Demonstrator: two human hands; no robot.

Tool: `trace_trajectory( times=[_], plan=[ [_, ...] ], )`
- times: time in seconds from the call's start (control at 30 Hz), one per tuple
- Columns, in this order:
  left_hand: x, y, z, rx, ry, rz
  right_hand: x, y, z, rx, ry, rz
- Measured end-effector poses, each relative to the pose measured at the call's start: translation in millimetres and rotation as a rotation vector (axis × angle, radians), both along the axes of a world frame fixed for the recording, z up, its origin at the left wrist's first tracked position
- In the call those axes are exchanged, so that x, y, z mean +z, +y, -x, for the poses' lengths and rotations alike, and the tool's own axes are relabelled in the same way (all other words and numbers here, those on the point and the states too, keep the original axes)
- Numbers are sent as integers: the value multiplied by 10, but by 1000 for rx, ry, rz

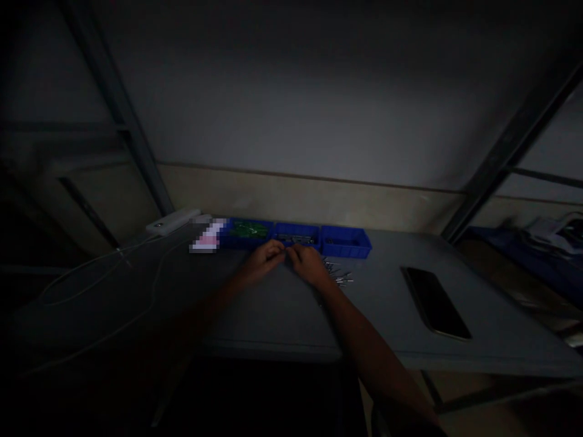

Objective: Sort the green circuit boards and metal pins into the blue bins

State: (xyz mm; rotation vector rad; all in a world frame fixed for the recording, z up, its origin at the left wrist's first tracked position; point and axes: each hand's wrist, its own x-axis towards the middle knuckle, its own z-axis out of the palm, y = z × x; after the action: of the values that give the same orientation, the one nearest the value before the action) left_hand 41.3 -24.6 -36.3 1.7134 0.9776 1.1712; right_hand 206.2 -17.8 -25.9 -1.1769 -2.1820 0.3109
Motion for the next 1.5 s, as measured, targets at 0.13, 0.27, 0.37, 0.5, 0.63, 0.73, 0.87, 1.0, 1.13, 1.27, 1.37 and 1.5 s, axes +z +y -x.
trace_trajectory(
  times=[0.13,0.27,0.37,0.5,0.63,0.73,0.87,1.0,1.13,1.27,1.37,1.5],
  plan=[
    [-30,9,-27,43,32,-24,10,-11,-8,22,19,22],
    [-25,23,-31,107,138,-44,-1,-26,-19,72,115,70],
    [0,19,-25,151,228,-77,9,-42,-18,110,128,47],
    [17,12,-29,213,259,-115,65,-74,-8,109,96,-9],
    [8,9,-30,232,196,-130,99,-89,-10,112,96,-32],
    [17,-9,-22,215,132,-153,88,-74,-20,111,92,-44],
    [49,-33,-20,146,115,-242,74,-50,-28,78,109,-48],
    [72,-32,-28,173,156,-272,86,-54,-27,75,136,-30],
    [91,-37,-21,197,189,-269,85,-80,-31,87,209,9],
    [117,-60,-14,213,258,-288,83,-97,-34,108,250,-12],
    [134,-71,-19,214,310,-261,87,-99,-19,108,230,-69],
    [148,-71,-19,218,300,-234,103,-89,-2,86,186,-102]
  ],
)
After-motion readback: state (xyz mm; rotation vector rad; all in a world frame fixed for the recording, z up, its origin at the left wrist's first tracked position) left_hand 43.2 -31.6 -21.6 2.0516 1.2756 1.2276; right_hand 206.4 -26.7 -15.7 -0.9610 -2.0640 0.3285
